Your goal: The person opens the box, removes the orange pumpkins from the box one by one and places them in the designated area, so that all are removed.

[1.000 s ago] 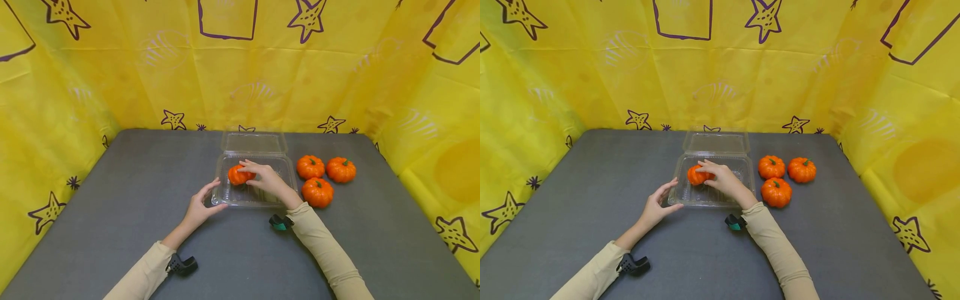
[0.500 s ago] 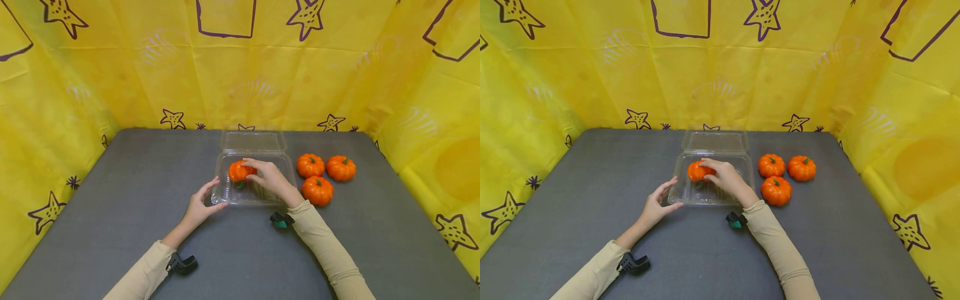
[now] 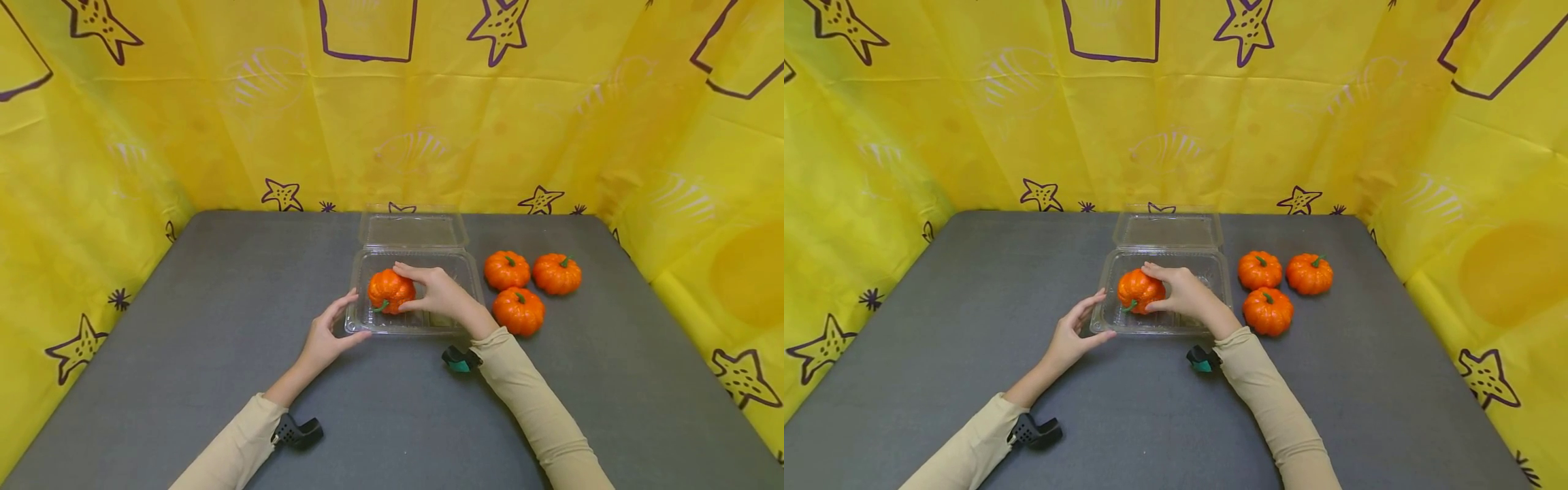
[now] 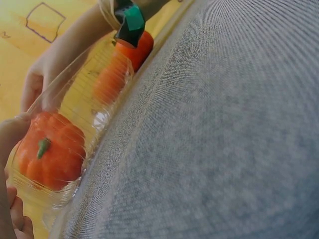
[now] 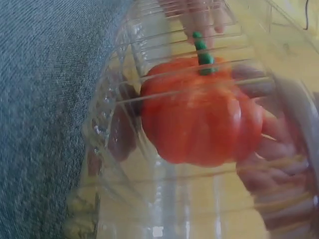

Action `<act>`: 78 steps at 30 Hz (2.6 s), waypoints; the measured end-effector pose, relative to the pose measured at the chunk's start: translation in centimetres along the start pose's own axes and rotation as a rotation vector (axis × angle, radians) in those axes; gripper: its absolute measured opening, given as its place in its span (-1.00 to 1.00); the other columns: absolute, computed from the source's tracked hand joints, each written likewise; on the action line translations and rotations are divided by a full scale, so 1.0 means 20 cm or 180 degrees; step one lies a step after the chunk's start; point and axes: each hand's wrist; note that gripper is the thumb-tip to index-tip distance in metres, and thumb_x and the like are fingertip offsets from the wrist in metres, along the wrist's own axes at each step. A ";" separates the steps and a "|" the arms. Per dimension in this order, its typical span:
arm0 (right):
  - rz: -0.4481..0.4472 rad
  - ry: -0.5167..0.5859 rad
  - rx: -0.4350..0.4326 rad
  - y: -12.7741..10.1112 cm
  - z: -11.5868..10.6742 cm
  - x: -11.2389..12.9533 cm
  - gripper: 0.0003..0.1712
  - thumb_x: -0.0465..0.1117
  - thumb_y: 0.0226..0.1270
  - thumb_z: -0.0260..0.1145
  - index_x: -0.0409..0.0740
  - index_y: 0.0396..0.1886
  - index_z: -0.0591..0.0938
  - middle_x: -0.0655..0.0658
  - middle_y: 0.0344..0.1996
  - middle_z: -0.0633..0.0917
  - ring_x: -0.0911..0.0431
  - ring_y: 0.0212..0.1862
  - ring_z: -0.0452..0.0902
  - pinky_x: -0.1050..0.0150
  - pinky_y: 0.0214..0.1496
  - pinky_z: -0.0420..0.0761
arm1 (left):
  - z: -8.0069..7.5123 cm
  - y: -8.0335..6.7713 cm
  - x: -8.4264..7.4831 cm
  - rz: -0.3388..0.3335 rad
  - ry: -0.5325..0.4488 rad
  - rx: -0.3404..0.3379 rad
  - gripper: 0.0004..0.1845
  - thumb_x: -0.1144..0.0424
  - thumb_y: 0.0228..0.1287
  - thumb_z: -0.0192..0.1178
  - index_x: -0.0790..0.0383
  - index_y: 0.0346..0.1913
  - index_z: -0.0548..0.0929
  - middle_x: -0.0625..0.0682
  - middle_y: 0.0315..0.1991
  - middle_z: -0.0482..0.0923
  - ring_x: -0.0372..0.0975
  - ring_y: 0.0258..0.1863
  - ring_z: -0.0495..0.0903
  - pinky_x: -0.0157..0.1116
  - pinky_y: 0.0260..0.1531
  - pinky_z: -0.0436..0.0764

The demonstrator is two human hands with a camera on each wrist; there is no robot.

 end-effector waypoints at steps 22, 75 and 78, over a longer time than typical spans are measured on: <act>0.0332 0.0269 -0.0297 -0.01 0.01 -0.01 -0.23 -0.18 -0.32 0.57 -0.34 0.01 0.52 -0.26 0.04 0.50 -0.01 -0.01 0.48 0.26 -0.03 0.46 | 0.00 0.00 0.01 0.0041 0.0028 -0.0020 -0.36 0.56 -0.20 0.37 0.57 0.05 0.38 0.36 0.16 0.27 0.04 0.16 0.26 -0.04 0.11 0.22; 0.1009 0.2277 -0.0911 -0.22 -0.23 0.01 -0.24 -0.36 -0.11 0.46 -0.41 0.16 0.38 -0.31 0.06 0.47 0.05 -0.01 0.48 0.24 -0.05 0.48 | 0.00 0.00 0.00 0.0047 -0.0029 -0.0043 -0.36 0.55 -0.20 0.37 0.55 0.06 0.38 0.35 0.16 0.27 0.05 0.17 0.25 0.09 0.06 0.22; 0.1003 0.2219 -0.0869 -0.26 -0.27 0.01 -0.26 -0.40 -0.09 0.43 -0.44 0.16 0.36 -0.32 0.06 0.47 0.09 -0.02 0.49 0.23 -0.05 0.48 | 0.00 0.00 -0.01 0.0030 -0.0017 -0.0020 -0.36 0.54 -0.18 0.37 0.54 0.07 0.38 0.34 0.17 0.26 0.03 0.18 0.23 0.05 0.08 0.22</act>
Point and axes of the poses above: each hand's wrist, its own y-axis towards the middle knuckle, its own z-axis out of the palm, x = y × z
